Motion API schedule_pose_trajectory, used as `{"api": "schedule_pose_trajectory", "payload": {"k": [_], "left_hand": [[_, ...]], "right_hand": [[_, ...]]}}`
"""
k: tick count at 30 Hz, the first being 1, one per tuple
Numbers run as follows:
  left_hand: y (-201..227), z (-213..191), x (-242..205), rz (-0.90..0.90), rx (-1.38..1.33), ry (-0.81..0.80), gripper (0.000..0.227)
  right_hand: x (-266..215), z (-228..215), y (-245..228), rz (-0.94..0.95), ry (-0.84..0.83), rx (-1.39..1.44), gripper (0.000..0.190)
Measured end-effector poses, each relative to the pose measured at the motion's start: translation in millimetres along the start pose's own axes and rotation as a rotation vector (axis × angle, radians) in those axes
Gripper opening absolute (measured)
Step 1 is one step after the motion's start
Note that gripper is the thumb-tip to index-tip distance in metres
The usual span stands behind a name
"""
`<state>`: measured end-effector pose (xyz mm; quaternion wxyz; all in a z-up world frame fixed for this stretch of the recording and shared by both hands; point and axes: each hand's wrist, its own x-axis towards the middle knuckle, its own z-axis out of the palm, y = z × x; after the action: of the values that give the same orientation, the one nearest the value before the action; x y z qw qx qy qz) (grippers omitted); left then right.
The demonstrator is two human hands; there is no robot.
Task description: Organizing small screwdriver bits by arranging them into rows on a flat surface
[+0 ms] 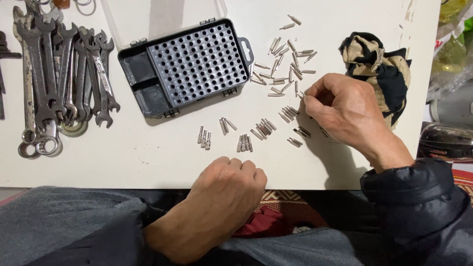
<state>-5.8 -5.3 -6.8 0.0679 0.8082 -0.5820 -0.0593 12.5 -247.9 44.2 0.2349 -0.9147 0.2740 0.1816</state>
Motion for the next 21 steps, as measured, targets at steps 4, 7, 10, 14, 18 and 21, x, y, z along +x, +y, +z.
{"api": "schedule_pose_trajectory", "payload": {"k": [4, 7, 10, 14, 18, 21], "left_hand": [[2, 5, 1, -0.02, 0.017, 0.044, 0.018], [2, 7, 1, -0.022, 0.009, 0.05, 0.017], [2, 6, 1, -0.023, -0.002, 0.044, 0.017], [2, 7, 1, -0.01, -0.007, 0.035, 0.015], [2, 9, 2, -0.018, -0.025, 0.051, 0.012], [3, 12, 2, -0.016, -0.039, 0.04, 0.011]], "right_hand": [[2, 3, 10, -0.078, 0.027, -0.014, 0.013], [0, 3, 7, -0.019, 0.06, 0.02, 0.008], [0, 4, 12, -0.112, 0.08, 0.142, 0.003], [1, 4, 14, -0.174, 0.079, 0.17, 0.008], [3, 5, 16, -0.201, 0.079, 0.23, 0.01], [3, 5, 15, -0.187, 0.083, 0.212, 0.01]]}}
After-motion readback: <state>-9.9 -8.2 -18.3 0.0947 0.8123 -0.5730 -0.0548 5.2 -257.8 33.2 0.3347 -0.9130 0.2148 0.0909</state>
